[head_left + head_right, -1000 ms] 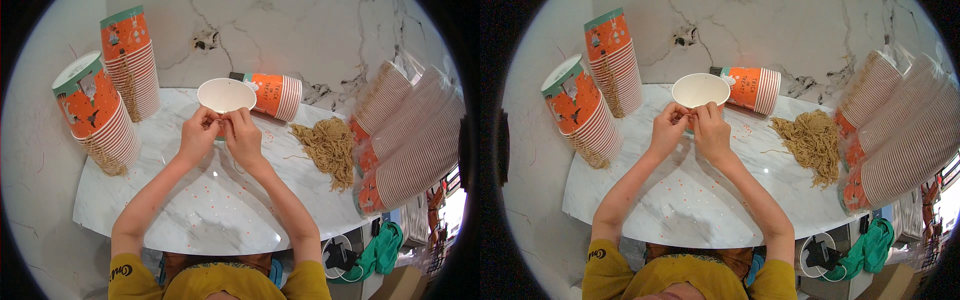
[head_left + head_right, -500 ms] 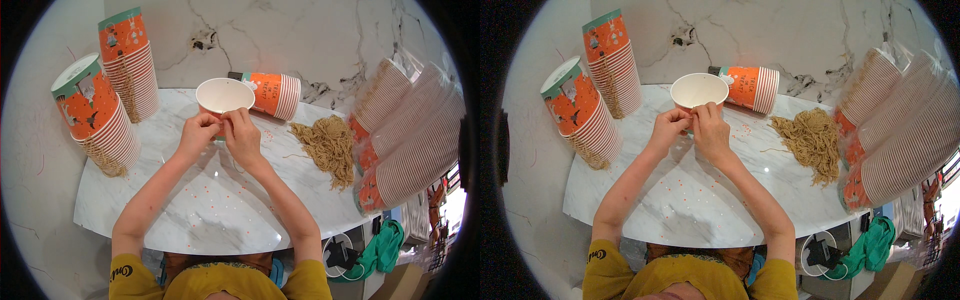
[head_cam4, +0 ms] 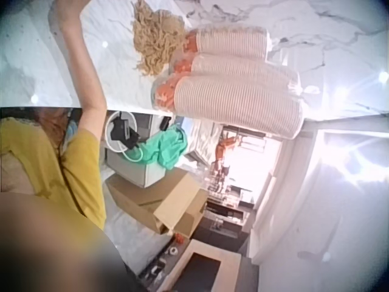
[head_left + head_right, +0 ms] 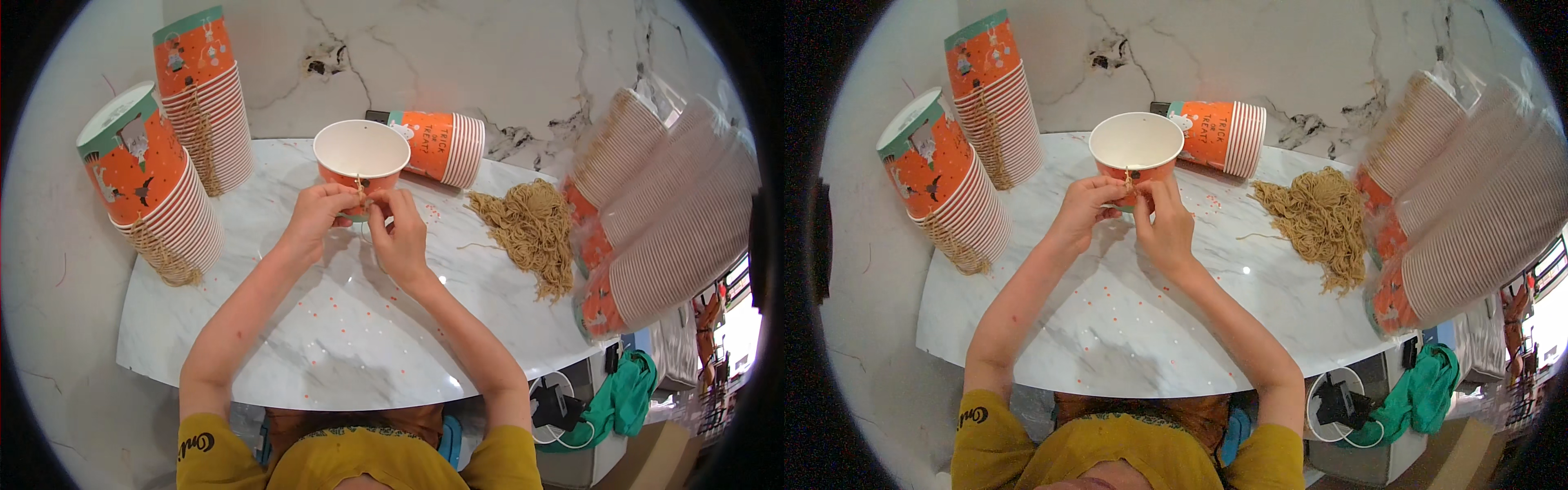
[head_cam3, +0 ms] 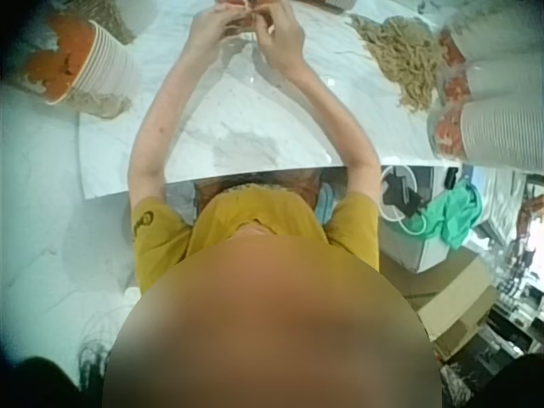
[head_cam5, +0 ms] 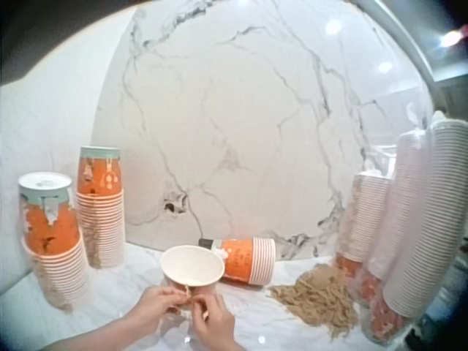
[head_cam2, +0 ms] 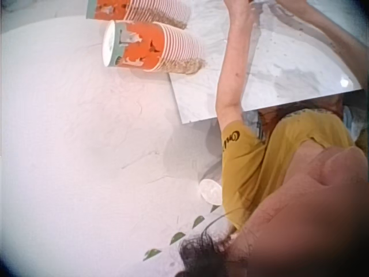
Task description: Threading and tying string onto decorative paper cups for packaging.
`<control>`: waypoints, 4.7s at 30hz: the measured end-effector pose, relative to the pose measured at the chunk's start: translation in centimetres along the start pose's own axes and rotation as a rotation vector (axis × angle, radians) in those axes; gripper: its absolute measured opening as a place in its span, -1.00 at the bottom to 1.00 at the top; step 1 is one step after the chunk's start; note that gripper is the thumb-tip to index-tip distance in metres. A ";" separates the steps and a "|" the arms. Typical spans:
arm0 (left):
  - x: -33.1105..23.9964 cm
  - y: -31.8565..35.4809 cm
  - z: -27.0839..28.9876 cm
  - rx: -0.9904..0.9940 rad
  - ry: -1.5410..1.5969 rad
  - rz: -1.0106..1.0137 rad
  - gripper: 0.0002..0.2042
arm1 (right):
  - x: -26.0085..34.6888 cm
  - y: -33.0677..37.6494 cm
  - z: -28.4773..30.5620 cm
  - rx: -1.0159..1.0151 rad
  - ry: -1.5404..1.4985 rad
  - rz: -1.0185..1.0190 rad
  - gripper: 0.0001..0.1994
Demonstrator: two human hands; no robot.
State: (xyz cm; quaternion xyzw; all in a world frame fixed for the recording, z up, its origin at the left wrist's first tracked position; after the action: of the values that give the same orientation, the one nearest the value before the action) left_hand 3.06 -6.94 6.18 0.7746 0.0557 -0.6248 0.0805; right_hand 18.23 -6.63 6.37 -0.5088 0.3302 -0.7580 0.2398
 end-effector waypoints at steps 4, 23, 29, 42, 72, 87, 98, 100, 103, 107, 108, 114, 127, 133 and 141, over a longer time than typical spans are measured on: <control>0.0 0.3 0.0 0.000 -0.009 -0.011 -0.90 | 0.6 0.1 -0.1 -0.041 -0.082 0.009 -0.89; -0.2 0.3 -0.4 -0.101 -0.394 -0.506 -0.84 | -2.0 -0.5 -0.3 0.097 -0.421 -0.416 -0.92; -1.0 -0.5 0.5 -0.015 -0.329 -0.378 -0.87 | -2.8 -0.2 -1.0 0.142 -0.602 -0.535 -0.90; -1.0 -0.3 0.2 -0.015 -0.123 -0.201 -0.86 | -2.7 1.1 -2.2 0.278 -0.784 -0.746 -0.89; 0.4 -1.0 0.5 -0.077 -0.035 -0.215 -0.89 | -2.3 1.2 -2.1 0.191 -0.584 -0.567 -0.73; 0.0 -0.4 -0.2 -0.042 -0.097 -0.312 -0.86 | -1.8 1.2 -1.8 0.188 -0.393 -0.414 -0.82; -0.1 -1.0 1.0 -0.093 -0.044 -0.227 -0.87 | -1.8 1.3 -1.8 0.181 -0.435 -0.493 -0.90; 0.6 -1.2 0.8 -0.068 0.000 -0.199 -0.87 | -2.1 1.4 -1.8 0.181 -0.439 -0.486 -0.90; 1.9 -1.0 -0.3 -0.017 0.002 -0.200 -0.87 | -2.6 1.5 -1.9 0.162 -0.440 -0.483 -0.90; 3.0 0.0 -1.4 0.022 0.069 -0.303 -0.84 | -2.9 1.5 -1.6 0.096 -0.516 -0.553 -0.89; 3.1 0.1 -1.4 0.002 0.077 -0.316 -0.84 | -3.1 1.5 -1.4 0.095 -0.515 -0.553 -0.89; 3.3 -0.6 -0.4 -0.048 0.105 -0.237 -0.84 | -2.3 1.8 -0.9 0.132 -0.546 -0.578 -0.82; 2.9 -0.6 -0.6 -0.025 0.111 -0.170 -0.85 | -2.4 2.3 -1.0 0.173 -0.448 -0.468 -0.82; 2.4 -0.5 -0.6 -0.058 0.029 -0.240 -0.85 | -2.3 2.4 -0.9 0.096 -0.374 -0.394 -0.90; 1.5 0.1 -0.8 -0.081 -0.062 -0.342 -0.84 | -2.2 2.7 -0.6 0.128 -0.331 -0.405 -0.92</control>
State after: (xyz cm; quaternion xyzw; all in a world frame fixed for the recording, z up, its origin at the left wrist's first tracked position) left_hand 4.17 -6.94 4.84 0.7302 0.2094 -0.6504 0.0061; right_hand 18.52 -6.75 2.87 -0.6653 0.1295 -0.7164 0.1656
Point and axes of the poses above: each hand's wrist, its own y-axis away from the middle knuckle, its own z-axis out of the back of the hand, x = y × z, the point moved 4 cm from there along -y, towards the middle knuckle, and after that the axes turned 8 degrees about -x, right-handed, at the moved point
